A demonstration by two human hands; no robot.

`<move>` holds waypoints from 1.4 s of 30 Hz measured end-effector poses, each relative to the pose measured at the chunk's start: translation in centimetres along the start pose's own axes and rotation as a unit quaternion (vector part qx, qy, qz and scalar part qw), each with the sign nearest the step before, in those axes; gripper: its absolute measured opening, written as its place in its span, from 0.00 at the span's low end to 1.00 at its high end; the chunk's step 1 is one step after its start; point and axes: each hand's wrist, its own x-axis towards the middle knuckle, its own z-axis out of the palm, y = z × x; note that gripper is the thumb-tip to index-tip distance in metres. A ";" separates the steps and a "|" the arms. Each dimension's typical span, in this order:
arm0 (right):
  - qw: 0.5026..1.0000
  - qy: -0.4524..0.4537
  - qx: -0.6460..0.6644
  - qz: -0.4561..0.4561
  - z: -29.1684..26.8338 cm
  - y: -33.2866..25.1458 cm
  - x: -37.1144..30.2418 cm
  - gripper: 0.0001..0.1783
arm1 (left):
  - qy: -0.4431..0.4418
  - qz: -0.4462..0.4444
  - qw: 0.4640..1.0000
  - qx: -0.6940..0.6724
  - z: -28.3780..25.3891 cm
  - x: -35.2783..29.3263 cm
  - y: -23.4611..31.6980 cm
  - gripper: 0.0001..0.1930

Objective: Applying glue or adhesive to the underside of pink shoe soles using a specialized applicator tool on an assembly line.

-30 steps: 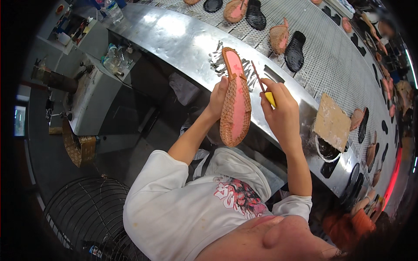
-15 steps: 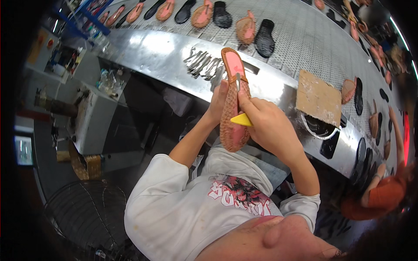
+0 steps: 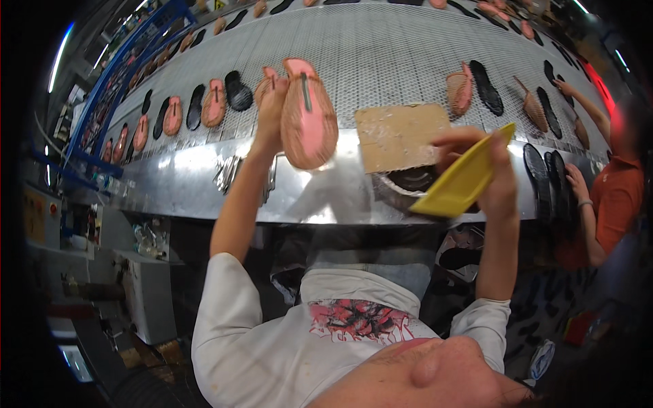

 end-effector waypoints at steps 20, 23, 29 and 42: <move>0.880 0.474 -0.003 0.009 -24.8 12.9 -8.7 0.19 | -0.084 0.102 0.724 0.677 5.1 22.6 -14.5 0.17; 0.883 0.469 -0.004 0.021 -24.8 12.7 -8.8 0.19 | -0.218 0.022 0.836 0.503 15.7 23.5 -13.6 0.19; 0.883 0.468 0.011 0.026 -24.5 12.3 -8.4 0.15 | -0.412 -0.129 0.786 0.443 29.6 23.2 -18.7 0.21; 0.871 0.486 -0.074 0.013 -24.7 13.0 -8.3 0.18 | -0.289 -0.031 0.937 0.194 17.8 21.3 -1.3 0.09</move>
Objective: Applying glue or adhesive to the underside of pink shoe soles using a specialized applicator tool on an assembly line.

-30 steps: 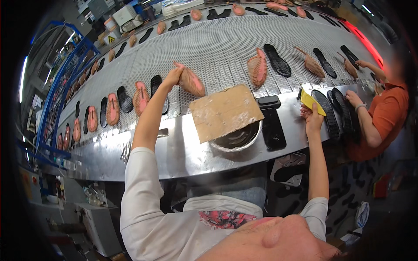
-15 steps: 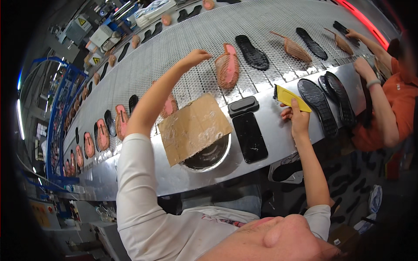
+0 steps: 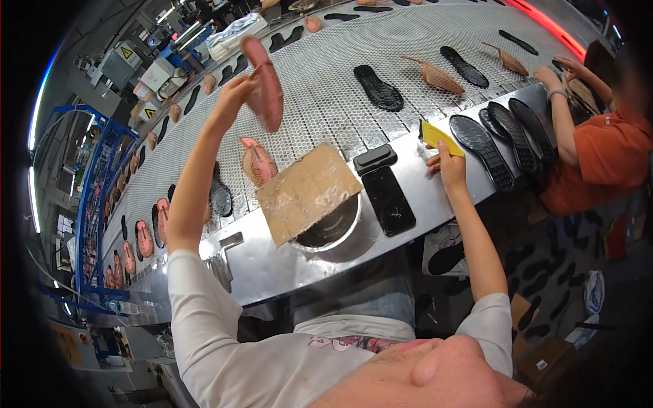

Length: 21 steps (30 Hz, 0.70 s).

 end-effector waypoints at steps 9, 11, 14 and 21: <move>0.976 -0.137 0.162 -0.044 9.4 -9.4 -10.7 0.25 | -0.083 -0.187 0.955 -0.216 8.1 -30.0 -0.2 0.19; 0.927 -0.216 0.297 0.076 12.8 -10.2 -16.1 0.26 | -0.130 -0.193 0.916 -0.325 13.4 -33.4 0.4 0.22; 0.856 -0.336 0.325 0.221 14.2 -11.6 -20.2 0.26 | -0.190 -0.220 0.843 -0.452 17.1 -35.7 0.0 0.23; 0.907 -0.255 0.291 0.166 17.0 -10.4 -22.9 0.24 | -0.143 -0.204 0.763 -0.597 21.8 -40.1 -1.3 0.36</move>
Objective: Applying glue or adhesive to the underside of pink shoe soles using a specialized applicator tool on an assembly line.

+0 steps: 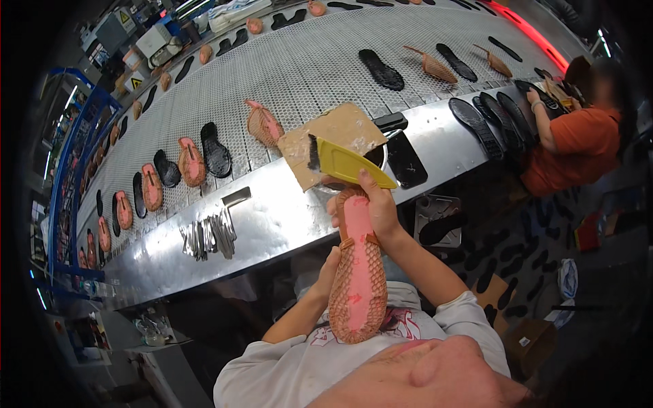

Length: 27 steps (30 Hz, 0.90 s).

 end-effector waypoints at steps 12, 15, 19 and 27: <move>0.893 -0.033 -0.446 -0.035 -6.7 -7.9 3.7 0.08 | 0.057 0.261 0.957 -0.116 -8.8 -3.4 7.2 0.40; 0.768 -0.158 -0.619 -0.057 -6.2 -8.0 5.3 0.07 | 0.266 0.258 0.901 0.224 -9.5 -3.9 8.6 0.38; 0.693 -0.220 -0.685 -0.049 -6.1 -6.7 7.1 0.10 | 0.297 0.268 0.884 0.242 -9.0 -3.1 8.4 0.39; 0.799 -0.160 -0.571 0.103 -6.6 -6.0 7.6 0.17 | 0.324 0.269 0.876 0.236 -8.2 -2.7 8.5 0.38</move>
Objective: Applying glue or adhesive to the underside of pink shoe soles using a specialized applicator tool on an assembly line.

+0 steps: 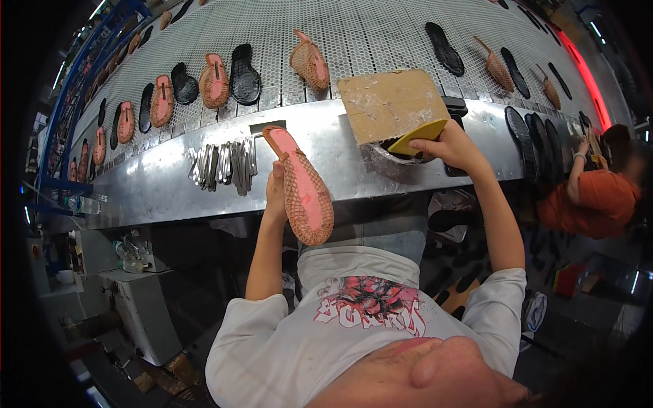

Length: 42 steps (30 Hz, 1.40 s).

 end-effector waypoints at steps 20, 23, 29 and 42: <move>0.865 0.078 0.495 0.034 -2.0 -1.7 -1.1 0.14 | -0.049 -0.084 0.941 -0.323 -0.5 1.1 -1.6 0.33; 0.851 0.108 0.515 -0.007 0.8 -3.6 -2.2 0.15 | -0.053 -0.141 0.902 -0.404 0.1 0.3 -1.2 0.32; 0.903 0.137 0.397 -0.087 9.4 -4.8 -5.2 0.15 | -0.067 -0.183 0.928 -0.318 4.9 -1.3 1.7 0.29; 0.935 0.075 -0.064 -0.341 9.1 -6.8 -5.3 0.09 | -0.110 -0.120 0.967 -0.198 6.4 -2.5 1.8 0.31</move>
